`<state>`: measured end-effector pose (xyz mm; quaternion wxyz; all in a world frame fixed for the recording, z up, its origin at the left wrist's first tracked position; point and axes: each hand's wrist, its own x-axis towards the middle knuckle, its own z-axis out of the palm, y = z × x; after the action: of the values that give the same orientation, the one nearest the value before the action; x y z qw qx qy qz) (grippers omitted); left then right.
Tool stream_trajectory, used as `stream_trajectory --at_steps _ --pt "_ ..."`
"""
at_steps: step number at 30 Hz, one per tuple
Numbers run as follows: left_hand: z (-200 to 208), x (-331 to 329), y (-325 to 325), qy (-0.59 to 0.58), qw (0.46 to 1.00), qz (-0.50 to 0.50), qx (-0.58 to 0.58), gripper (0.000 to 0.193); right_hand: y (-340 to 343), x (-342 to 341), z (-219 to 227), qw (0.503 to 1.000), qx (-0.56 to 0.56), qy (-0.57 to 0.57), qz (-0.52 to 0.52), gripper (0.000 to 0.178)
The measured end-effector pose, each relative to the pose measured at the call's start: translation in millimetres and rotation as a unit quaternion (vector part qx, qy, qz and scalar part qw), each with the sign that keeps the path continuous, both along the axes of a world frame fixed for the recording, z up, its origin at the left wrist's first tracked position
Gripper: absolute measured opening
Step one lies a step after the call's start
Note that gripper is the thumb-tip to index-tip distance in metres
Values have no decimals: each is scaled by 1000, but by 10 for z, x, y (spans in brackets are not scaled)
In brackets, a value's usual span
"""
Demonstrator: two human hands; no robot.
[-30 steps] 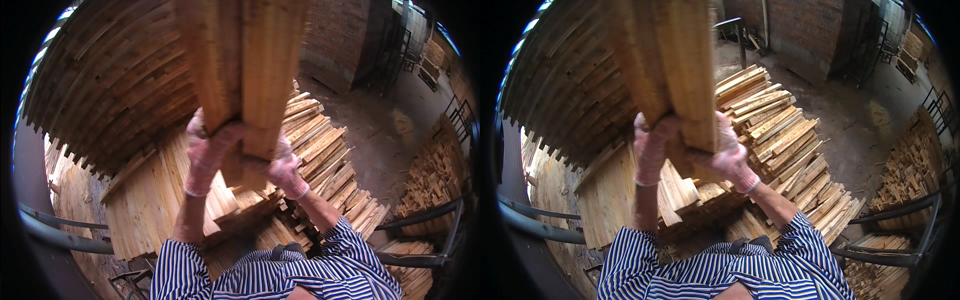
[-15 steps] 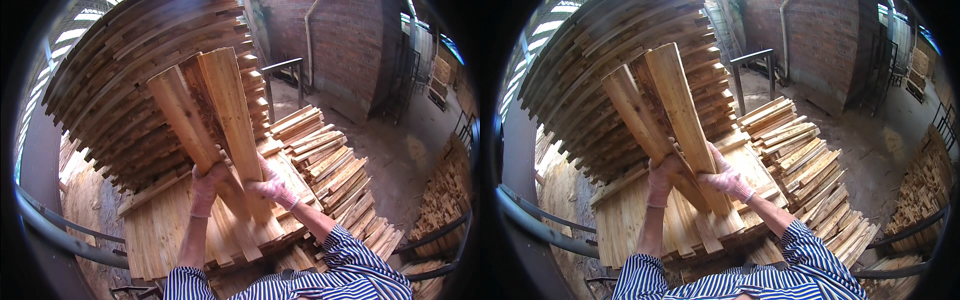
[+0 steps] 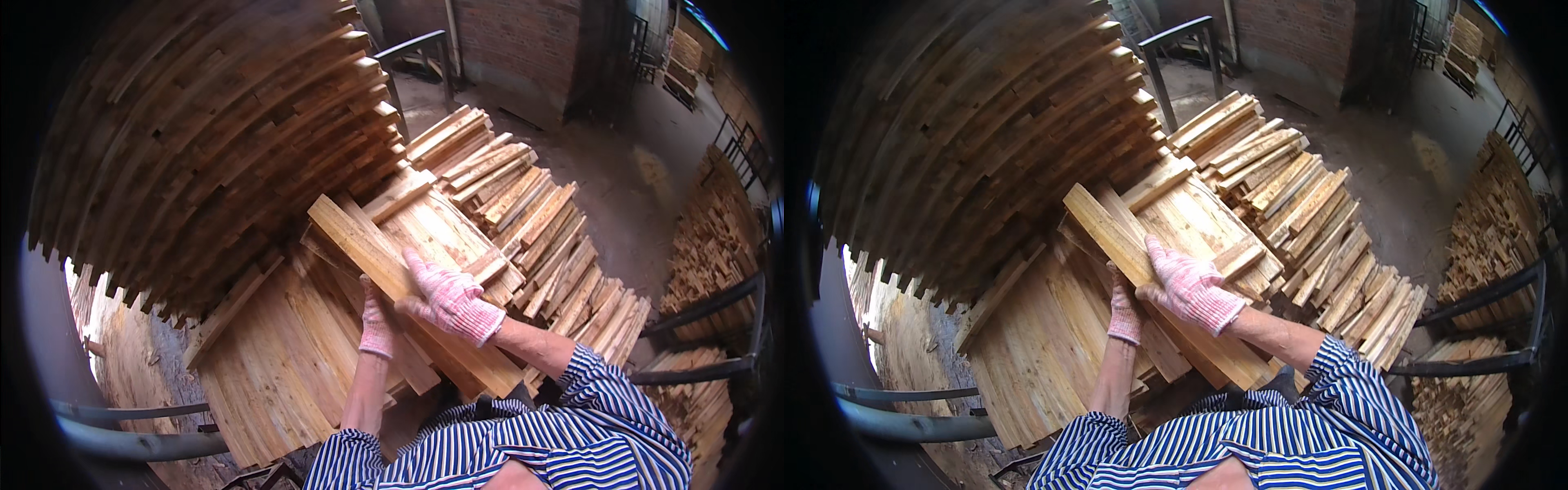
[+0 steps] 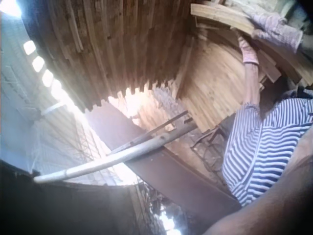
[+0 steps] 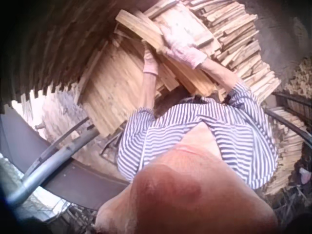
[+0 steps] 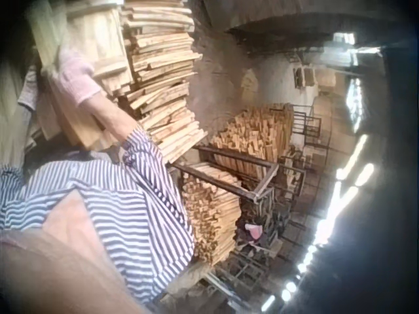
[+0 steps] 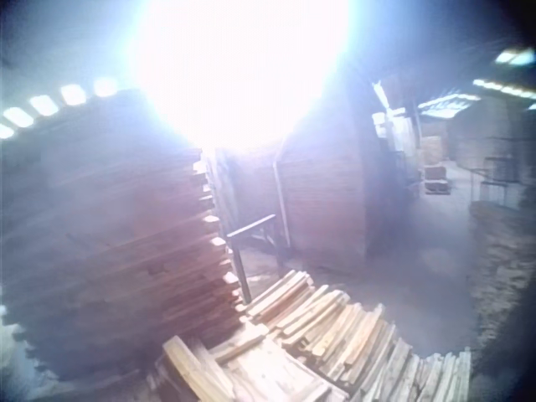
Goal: The person repeatedly picks up small wooden planks from a large pile and stacks them onto a metal rack. The person wears pink gloves and handles the wood by hand, moving pieces from the floor pile to the rack in a repetitive cycle.
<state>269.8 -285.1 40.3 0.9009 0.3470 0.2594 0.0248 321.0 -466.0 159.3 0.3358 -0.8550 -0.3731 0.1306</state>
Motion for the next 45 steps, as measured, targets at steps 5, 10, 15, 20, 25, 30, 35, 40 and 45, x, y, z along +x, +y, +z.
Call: stream_trajectory --at_steps 5,10,15,20,25,30,35,40,45 --pt "-36 68 -100 -64 992 27 104 61 103 89 233 978 -149 142 -37 114" --pt "-321 22 129 -53 989 41 131 53 64 477 15 958 -62 280 -20 109" --pt "-404 -198 676 -27 997 27 65 68 117 1377 -1031 994 30 81 -62 94" --pt "-834 -150 932 -140 962 90 217 66 509 1491 -1425 983 -16 180 19 106" --pt "-487 -123 735 -62 987 120 83 73 630 999 -1064 993 13 114 15 110" --pt "401 139 -41 3 998 49 48 71 335 350 -347 994 -76 37 67 89" --pt "366 304 -341 46 995 48 80 79 38 431 -231 985 -29 167 -28 92" --pt "155 365 -427 62 995 42 71 74 -141 559 -263 980 35 187 -51 90" --pt "56 255 -86 -35 999 30 -3 76 -26 1154 -959 983 37 150 -98 76"
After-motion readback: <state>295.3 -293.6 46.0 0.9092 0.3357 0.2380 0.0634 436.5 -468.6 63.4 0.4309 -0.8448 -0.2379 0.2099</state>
